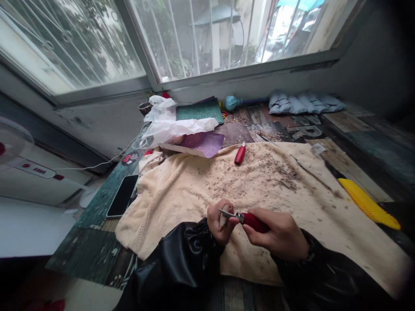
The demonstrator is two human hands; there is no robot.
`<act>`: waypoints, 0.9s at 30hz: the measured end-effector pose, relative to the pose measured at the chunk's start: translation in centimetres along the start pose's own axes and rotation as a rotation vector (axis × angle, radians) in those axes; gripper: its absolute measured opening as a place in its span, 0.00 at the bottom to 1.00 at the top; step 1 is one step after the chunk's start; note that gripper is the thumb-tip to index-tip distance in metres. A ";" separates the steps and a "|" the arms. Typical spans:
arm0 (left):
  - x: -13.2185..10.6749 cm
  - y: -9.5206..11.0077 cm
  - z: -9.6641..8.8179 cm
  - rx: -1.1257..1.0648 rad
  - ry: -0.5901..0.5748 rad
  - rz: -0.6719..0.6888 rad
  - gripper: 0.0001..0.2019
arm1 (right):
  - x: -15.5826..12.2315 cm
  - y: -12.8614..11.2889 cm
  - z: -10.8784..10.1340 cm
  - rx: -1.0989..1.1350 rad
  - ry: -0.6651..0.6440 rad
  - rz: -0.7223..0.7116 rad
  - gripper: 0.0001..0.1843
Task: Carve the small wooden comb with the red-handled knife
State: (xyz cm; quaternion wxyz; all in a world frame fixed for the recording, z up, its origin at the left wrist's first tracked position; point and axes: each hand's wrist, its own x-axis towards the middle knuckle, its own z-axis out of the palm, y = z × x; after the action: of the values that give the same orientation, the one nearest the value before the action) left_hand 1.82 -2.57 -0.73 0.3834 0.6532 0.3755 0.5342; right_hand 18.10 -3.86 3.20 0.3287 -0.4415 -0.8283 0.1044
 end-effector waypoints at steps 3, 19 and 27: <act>0.0 0.0 0.1 0.005 0.004 0.004 0.18 | -0.1 0.1 0.1 -0.002 0.018 0.001 0.11; -0.1 -0.1 0.1 0.017 0.007 0.017 0.17 | 0.2 0.0 -0.1 -0.003 0.034 0.003 0.12; 0.0 0.1 0.0 -0.008 -0.008 -0.001 0.17 | 0.2 -0.1 -0.2 -0.004 0.007 0.030 0.15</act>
State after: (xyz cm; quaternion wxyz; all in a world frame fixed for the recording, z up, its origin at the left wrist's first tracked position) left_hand 1.87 -2.56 -0.66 0.3876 0.6536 0.3722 0.5329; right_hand 18.06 -3.83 3.45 0.3290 -0.4548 -0.8208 0.1060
